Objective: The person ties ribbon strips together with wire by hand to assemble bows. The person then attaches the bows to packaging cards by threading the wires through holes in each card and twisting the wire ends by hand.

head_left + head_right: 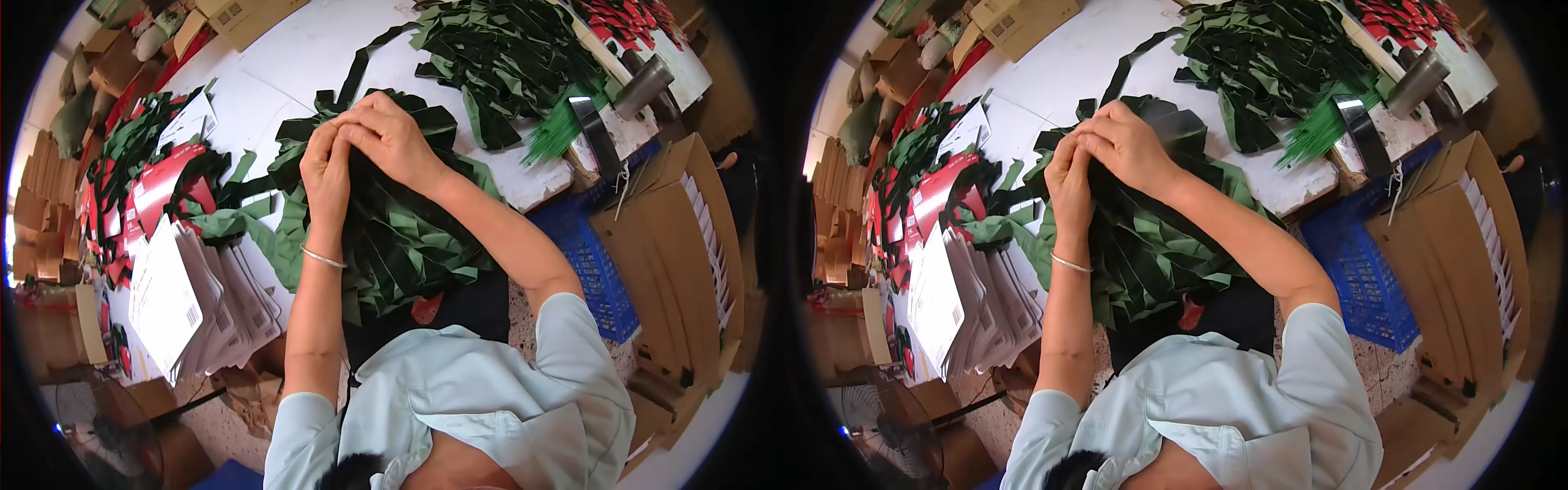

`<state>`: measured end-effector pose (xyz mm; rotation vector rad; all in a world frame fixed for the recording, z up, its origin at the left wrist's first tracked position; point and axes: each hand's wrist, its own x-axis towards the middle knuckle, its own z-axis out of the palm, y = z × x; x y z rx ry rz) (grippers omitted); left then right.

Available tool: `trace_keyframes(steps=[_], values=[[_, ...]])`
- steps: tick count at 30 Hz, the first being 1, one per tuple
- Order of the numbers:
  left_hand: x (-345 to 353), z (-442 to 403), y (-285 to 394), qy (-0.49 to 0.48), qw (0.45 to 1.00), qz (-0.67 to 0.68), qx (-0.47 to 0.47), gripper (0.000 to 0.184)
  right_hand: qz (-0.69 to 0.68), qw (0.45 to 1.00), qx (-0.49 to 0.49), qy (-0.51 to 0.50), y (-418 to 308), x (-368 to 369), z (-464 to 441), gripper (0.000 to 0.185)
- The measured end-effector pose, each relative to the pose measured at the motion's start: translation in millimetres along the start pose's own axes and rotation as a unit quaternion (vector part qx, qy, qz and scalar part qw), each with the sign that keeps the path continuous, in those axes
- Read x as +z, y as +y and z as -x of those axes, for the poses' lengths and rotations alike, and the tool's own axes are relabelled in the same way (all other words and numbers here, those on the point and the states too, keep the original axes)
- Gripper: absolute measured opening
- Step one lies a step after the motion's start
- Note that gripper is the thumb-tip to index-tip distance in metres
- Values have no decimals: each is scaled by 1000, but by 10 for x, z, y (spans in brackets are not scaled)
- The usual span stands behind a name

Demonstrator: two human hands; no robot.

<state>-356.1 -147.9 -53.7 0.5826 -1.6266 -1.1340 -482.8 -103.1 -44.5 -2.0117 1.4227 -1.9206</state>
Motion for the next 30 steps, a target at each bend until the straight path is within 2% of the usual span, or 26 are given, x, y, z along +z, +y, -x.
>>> trace_keyframes(steps=[3,6,8,12,15,16,18,20,21,24,25,27,30], values=[[-31,-6,-35,19,1000,3,-13,17,-169,966,197,5,-95,-77,25,14],[-49,-33,-11,55,994,51,-75,20,-169,962,215,9,-120,-115,198,13],[-83,-75,-87,81,988,74,-110,21,-146,972,184,15,-144,-103,285,12],[-150,-124,-187,79,984,100,-124,19,-160,973,164,40,-84,-41,369,13],[-124,-92,-119,122,983,87,-110,15,-187,959,210,32,-54,-93,295,18],[-91,-58,-107,137,984,81,-82,14,-186,960,206,32,-52,-127,264,18],[-24,41,-116,155,987,30,-34,19,-224,935,275,17,-55,-181,215,18],[80,110,-95,106,970,-207,67,24,-218,937,271,10,-43,-204,150,19],[84,73,-125,60,910,-355,205,27,-227,933,281,10,-54,-208,88,19],[157,40,-134,33,924,-324,199,18,-233,922,308,-29,-83,-209,-144,20],[158,36,-144,26,919,-343,195,19,-228,916,325,-55,-72,-195,-223,20],[183,10,-203,16,885,-393,251,16,-199,924,319,-68,-20,-148,-357,20],[205,-16,-234,19,879,-401,256,15,-200,923,320,-72,73,-29,-465,22]])
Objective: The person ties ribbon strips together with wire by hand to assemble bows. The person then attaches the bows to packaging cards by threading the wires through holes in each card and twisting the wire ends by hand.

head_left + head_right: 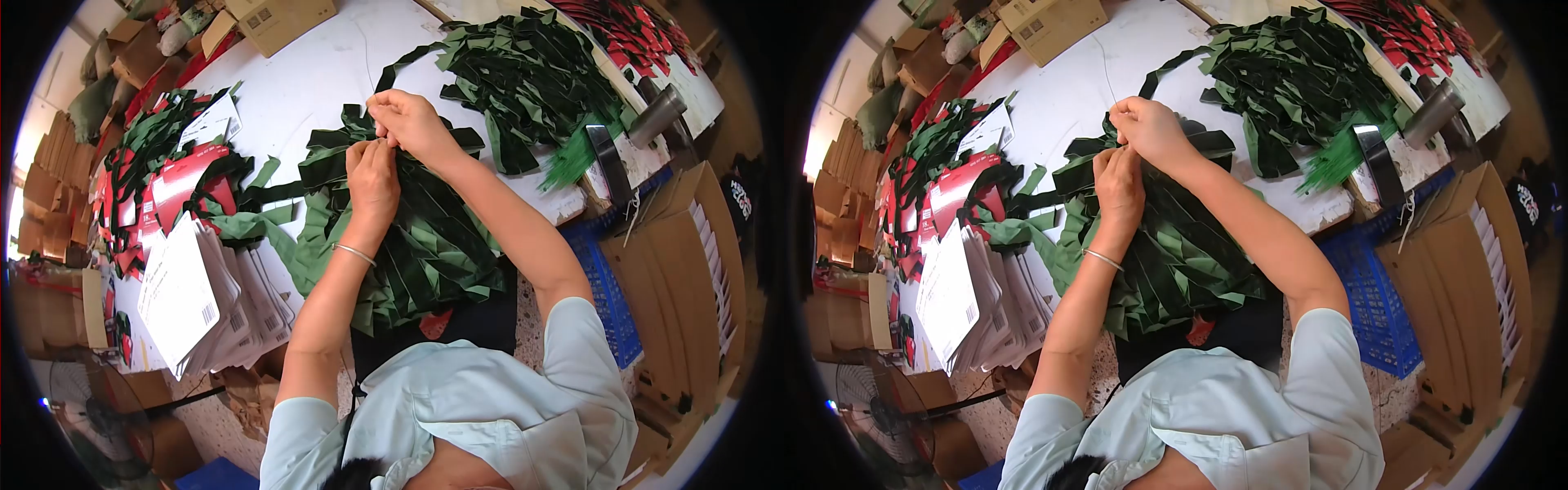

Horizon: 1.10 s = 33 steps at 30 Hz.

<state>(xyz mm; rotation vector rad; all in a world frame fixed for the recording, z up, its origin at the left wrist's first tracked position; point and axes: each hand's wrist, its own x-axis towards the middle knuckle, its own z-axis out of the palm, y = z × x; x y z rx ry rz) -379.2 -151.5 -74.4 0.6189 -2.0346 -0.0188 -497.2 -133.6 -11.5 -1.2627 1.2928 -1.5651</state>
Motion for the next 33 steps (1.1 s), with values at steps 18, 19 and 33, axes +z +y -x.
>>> trace_keyframes(steps=[18,19,33], values=[[-19,29,-51,-15,998,64,-8,8,56,992,-114,24,-48,108,-2,20],[-113,27,-43,-5,996,86,11,27,45,991,-119,29,-58,124,31,20],[-3085,1006,-169,-61,906,-381,-176,35,-5,994,-107,26,-185,45,302,18]])
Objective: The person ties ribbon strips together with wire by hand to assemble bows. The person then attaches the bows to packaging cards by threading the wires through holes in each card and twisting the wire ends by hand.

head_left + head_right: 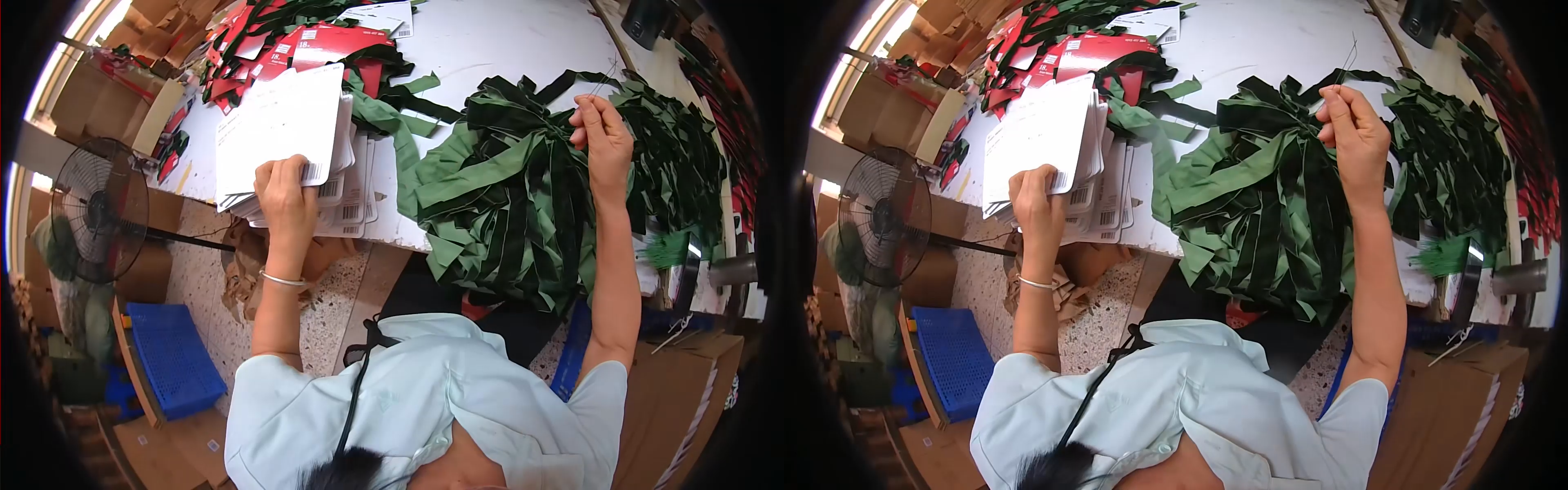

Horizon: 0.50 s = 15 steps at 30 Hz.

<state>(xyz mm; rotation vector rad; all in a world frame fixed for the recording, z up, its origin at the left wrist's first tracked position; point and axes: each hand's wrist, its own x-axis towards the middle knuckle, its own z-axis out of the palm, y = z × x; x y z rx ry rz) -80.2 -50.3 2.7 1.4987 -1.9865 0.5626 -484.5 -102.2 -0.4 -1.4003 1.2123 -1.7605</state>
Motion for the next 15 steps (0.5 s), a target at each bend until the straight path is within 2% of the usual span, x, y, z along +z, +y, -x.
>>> trace_keyframes(steps=[5,8,9,11,13,15], values=[[-35,-110,66,28,998,53,26,26,-1,1000,7,-22,-27,-1,68,18],[-303,-282,278,126,986,102,45,22,-5,998,15,-66,-84,-35,91,18],[-402,-296,370,169,979,109,24,16,-16,996,22,-90,-88,-59,78,19],[-588,-347,628,222,952,211,-21,9,-32,993,49,-99,-109,-58,72,19],[-419,-385,854,296,889,340,-86,15,-31,993,48,-102,-134,-44,54,19],[-232,-410,1086,222,888,379,-136,24,-1,991,55,-125,-144,-50,54,17]])
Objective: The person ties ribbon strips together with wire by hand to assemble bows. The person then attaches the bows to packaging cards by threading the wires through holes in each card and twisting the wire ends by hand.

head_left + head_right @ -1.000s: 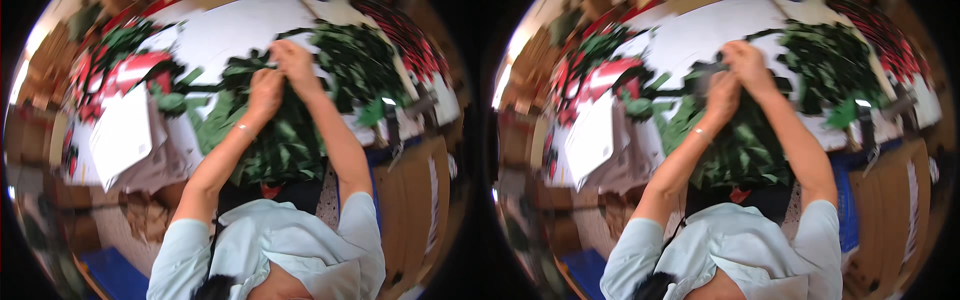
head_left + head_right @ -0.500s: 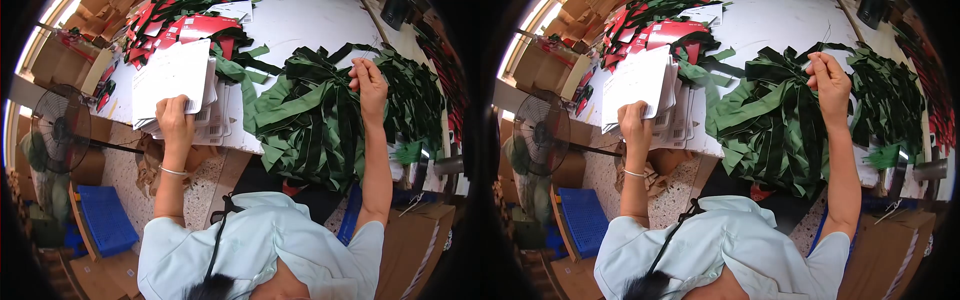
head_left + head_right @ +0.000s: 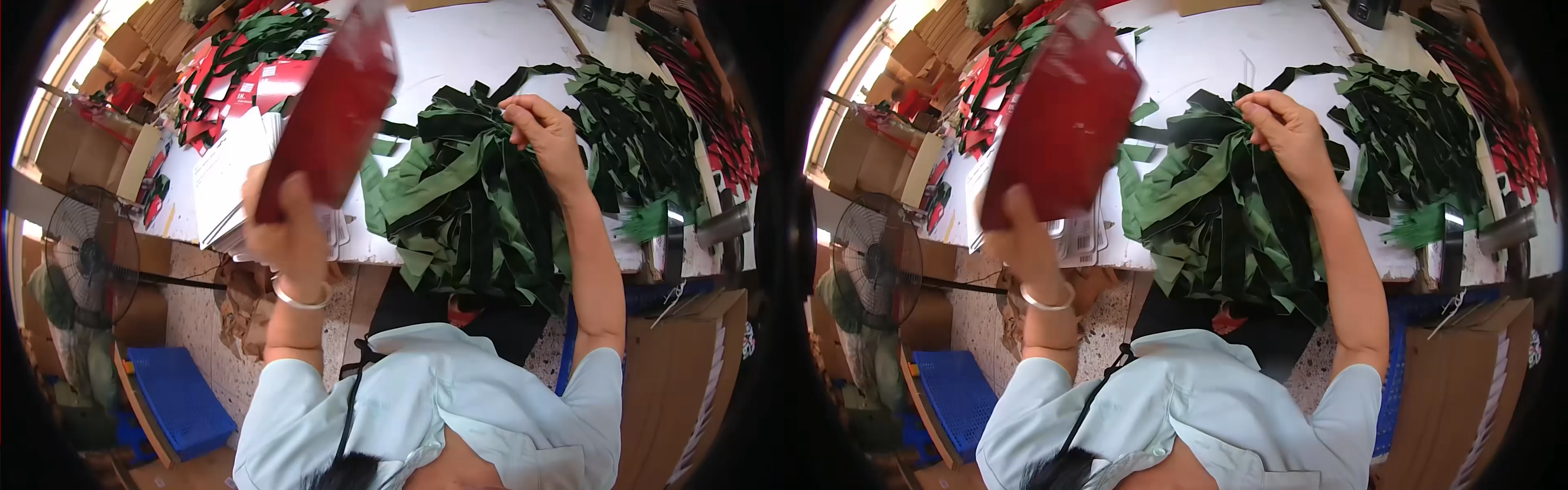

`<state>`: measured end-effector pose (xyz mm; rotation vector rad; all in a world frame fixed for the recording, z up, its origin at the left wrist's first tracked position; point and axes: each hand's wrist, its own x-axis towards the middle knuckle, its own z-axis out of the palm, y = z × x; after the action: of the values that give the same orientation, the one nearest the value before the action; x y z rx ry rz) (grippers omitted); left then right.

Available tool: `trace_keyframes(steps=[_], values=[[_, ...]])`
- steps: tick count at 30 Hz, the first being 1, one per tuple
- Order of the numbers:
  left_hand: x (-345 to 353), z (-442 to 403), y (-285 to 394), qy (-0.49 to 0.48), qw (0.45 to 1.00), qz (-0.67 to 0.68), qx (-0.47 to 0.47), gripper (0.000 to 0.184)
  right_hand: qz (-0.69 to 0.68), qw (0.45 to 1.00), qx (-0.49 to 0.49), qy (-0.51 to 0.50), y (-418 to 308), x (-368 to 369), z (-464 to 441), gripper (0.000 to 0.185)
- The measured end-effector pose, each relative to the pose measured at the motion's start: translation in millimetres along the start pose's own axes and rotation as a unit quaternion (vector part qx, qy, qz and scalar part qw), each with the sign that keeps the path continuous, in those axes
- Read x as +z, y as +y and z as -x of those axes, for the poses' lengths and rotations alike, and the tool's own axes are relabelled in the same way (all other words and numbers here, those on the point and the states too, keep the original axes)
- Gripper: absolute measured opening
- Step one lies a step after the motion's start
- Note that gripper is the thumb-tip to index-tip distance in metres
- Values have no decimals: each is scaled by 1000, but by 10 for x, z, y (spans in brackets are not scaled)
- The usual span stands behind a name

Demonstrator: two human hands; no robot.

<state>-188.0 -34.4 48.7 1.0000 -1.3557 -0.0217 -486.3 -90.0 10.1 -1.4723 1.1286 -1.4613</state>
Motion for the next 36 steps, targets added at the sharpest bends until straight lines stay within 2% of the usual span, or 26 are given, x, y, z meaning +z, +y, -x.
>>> trace_keyframes(steps=[1,2,4,5,6,8,10,11,13,16,20,22,23,24,26,34,36], values=[[141,60,-71,-52,999,9,11,24,30,999,3,15,-15,25,12,16],[321,195,-177,-88,986,81,-118,19,18,1000,-4,6,-31,51,9,16],[698,423,-440,-137,957,213,-142,17,-8,1000,18,-23,-31,69,6,15],[824,581,-581,-142,933,270,-189,20,6,999,10,-44,-67,82,7,14],[890,656,-625,-144,932,274,-189,20,3,998,14,-57,-54,86,-4,15],[923,702,-730,-128,906,300,-270,21,28,997,28,-68,-88,131,-44,17],[918,583,-681,-84,914,291,-271,19,102,994,0,-48,-78,167,-85,21],[839,555,-735,-95,912,274,-291,18,84,995,-8,-62,-20,170,-123,22],[743,454,-674,-71,909,300,-281,17,84,994,29,-63,-30,196,-137,21],[558,418,-682,-74,916,298,-258,19,60,997,17,-55,-2,235,-135,17],[163,422,-435,-63,918,280,-273,18,45,997,12,-63,6,224,-118,18],[-163,410,-260,-48,971,146,-182,18,50,997,14,-53,2,212,-116,18],[-301,374,-168,-4,973,144,-177,18,49,997,12,-50,3,200,-124,18],[-394,313,-160,44,968,203,-139,19,42,998,8,-54,8,194,-132,18],[-587,239,-177,84,984,135,-80,19,34,998,3,-58,30,196,-130,18],[-402,229,-137,-6,974,197,-113,22,33,996,7,-77,58,169,-95,17],[-451,148,-24,76,991,50,-95,25,31,997,6,-77,67,147,-93,18]])
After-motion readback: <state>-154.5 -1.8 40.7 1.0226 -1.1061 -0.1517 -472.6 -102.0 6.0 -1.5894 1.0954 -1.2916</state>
